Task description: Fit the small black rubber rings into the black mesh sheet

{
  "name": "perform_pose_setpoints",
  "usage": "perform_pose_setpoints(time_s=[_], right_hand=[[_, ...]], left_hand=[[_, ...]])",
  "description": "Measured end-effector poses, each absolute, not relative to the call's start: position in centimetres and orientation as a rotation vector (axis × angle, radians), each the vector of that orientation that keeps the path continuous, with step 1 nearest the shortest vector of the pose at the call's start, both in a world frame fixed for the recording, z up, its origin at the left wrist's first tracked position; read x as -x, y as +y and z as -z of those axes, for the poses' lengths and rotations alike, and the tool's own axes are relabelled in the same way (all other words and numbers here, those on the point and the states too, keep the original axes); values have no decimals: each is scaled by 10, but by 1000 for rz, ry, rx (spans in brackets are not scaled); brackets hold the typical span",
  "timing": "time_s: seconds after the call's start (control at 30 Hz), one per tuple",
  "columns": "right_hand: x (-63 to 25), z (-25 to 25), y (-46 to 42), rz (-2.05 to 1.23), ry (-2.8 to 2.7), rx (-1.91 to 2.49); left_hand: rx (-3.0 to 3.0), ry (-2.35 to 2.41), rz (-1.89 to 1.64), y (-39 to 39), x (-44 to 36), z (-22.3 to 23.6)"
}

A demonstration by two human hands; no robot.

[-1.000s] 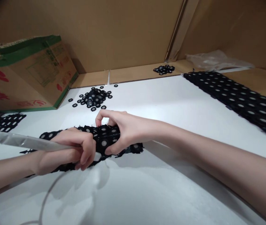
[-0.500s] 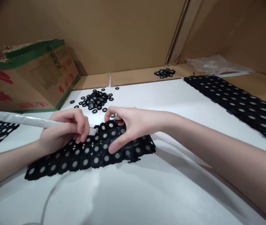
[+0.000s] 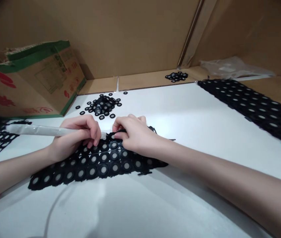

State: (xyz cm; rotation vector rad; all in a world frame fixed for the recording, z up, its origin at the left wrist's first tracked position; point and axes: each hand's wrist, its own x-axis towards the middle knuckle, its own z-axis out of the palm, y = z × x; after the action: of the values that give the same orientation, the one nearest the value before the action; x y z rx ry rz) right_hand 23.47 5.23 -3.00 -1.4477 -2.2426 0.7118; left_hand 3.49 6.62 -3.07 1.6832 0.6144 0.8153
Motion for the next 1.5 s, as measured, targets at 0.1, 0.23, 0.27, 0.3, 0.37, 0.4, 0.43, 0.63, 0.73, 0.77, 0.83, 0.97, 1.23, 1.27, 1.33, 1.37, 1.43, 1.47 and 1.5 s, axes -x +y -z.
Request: perform_pose_setpoints(time_s=[0.1,0.23,0.27,0.3,0.37,0.4,0.43,0.63,0.73,0.77,0.83,0.97,1.23,1.27,1.33,1.37,1.43,1.47,1.5], right_hand=[[-234,32,51,-720,-2215,1457],[-232,35,51,-717,-2204,1443],[-232,35,51,-720,-2208,1434],[-232,35,51,-722,-2211,1429],[-233,35,51,-722,-2215,1423],[-233,35,51,-721,-2216,1421],[-233,35,50,-720,-2218,1421],[-233,34,50,-719,-2218,1436],[-233,34,50,-718,-2219,1432],[-233,35,50,-719,-2218,1434],[-233,35,50,-720,-2216,1435],[-235,34,48,-723,-2217,1412],[-240,31,44,-742,-2274,1536],[-240,31,44,-745,-2278,1538],[-240,31,43,-763,-2274,1535],[-239,31,43,-770,-2268,1533],[-238,31,42,-782,-2262,1527],[-238,31,42,-786,-2261,1523],[-237,31,42,-790,-2260,1520]], left_hand=[[-1693,605,-811,65,-34,31],[-1733,612,-800,65,-35,31],[-1746,613,-797,65,-35,31],[-1762,614,-793,65,-35,30],[-1805,615,-782,64,-35,30],[-1834,621,-775,63,-36,29],[-1869,633,-765,62,-36,28],[-2021,683,-641,61,-39,22],[-2012,689,-584,61,-39,19],[-2007,690,-564,62,-39,19],[-1991,691,-545,62,-39,19],[-1882,682,-589,63,-38,23],[-1810,625,-808,57,-34,26],[-1811,630,-805,54,-34,25],[-1803,650,-766,50,-34,22],[-1801,666,-742,49,-34,22],[-1820,692,-709,47,-35,22],[-1834,698,-702,47,-35,22],[-1846,696,-698,47,-35,22]])
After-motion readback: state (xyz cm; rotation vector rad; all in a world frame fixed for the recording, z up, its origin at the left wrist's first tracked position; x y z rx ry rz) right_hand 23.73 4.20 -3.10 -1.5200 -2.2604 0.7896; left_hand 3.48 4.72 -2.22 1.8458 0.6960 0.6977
